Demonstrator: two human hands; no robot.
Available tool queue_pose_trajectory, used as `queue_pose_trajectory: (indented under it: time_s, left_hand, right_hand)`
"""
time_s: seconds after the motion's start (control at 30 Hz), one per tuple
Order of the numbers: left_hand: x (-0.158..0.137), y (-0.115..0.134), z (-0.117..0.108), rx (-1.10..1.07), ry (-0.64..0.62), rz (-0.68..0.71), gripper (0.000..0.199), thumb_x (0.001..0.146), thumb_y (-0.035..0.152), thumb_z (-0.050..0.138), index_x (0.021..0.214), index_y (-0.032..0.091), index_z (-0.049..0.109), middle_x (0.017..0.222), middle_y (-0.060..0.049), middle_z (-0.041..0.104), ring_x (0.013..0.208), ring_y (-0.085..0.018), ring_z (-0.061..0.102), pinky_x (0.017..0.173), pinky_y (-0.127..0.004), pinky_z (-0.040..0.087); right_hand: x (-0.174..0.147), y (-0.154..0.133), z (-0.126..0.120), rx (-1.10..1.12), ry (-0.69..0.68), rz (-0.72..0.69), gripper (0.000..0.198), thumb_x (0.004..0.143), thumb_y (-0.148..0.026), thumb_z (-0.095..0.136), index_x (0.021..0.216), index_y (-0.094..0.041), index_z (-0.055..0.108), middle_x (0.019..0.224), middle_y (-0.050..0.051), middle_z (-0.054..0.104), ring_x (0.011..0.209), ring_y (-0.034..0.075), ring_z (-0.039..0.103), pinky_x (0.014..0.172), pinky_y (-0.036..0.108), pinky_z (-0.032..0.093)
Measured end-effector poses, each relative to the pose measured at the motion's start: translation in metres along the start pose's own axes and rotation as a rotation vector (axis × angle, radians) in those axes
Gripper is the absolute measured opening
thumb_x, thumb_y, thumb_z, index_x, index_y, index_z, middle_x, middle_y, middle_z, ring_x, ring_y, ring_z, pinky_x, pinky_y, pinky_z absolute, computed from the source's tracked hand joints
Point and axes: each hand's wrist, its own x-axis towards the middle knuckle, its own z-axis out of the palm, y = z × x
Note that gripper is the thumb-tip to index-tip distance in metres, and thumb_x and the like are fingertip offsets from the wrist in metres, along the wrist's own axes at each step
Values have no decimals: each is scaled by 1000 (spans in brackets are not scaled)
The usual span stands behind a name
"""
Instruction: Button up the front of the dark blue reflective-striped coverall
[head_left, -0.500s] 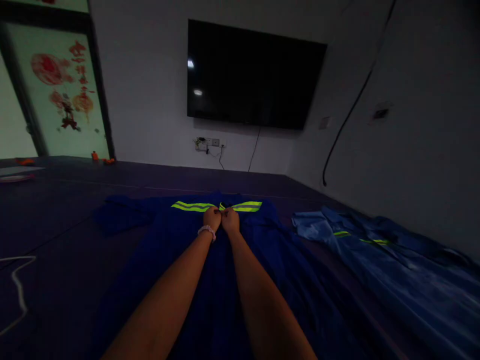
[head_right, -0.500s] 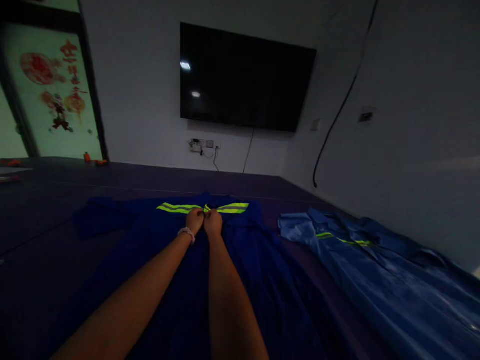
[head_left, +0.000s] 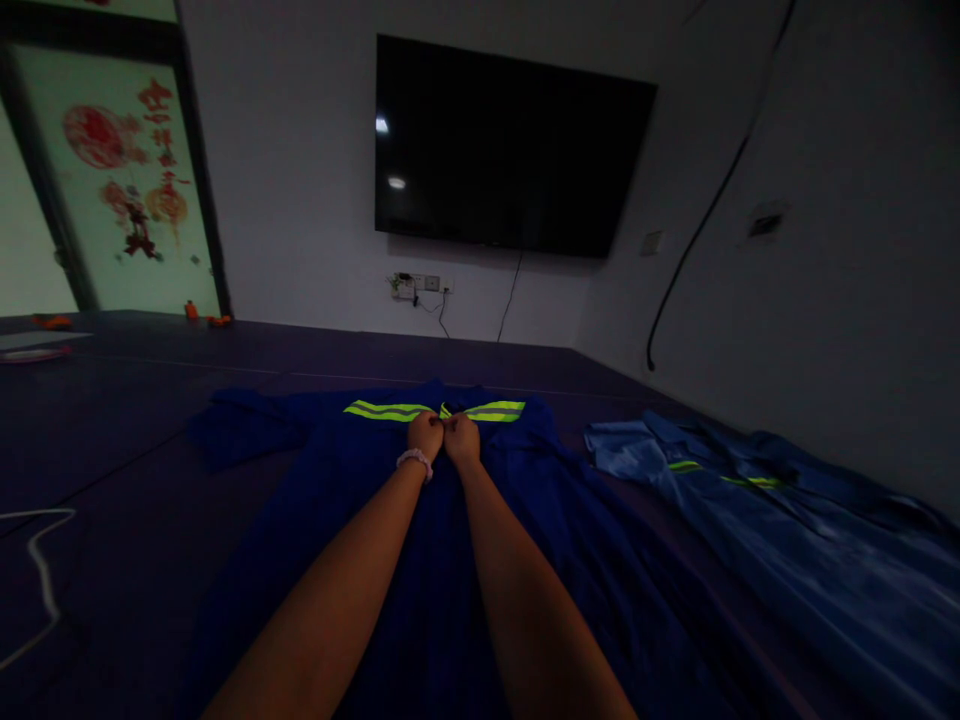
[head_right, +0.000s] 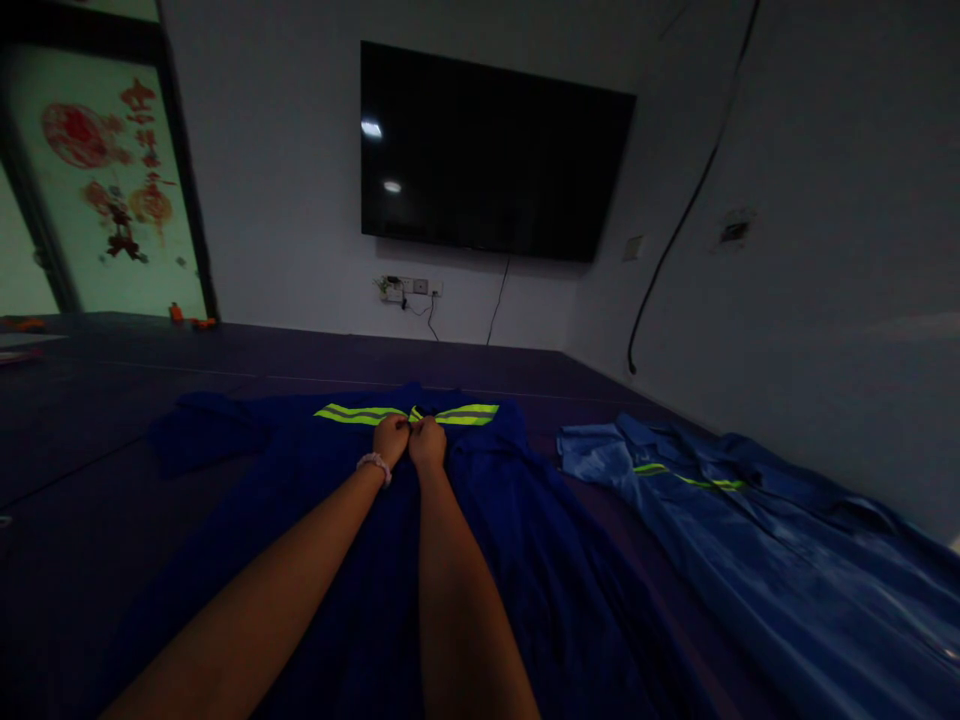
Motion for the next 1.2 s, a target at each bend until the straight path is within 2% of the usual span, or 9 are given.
queue_pose_trajectory:
  time_s: [1.2]
  left_hand:
    - [0,1,0,-5,-3,-2,29,72,10,44,89,12,67,93,-11,68,90,-18,60,79,-26,42]
  right_hand:
    - [2,3,2,6,16,17,14,80,-15,50,83,-15,63,78,7,67,77,16,61,64,20,40]
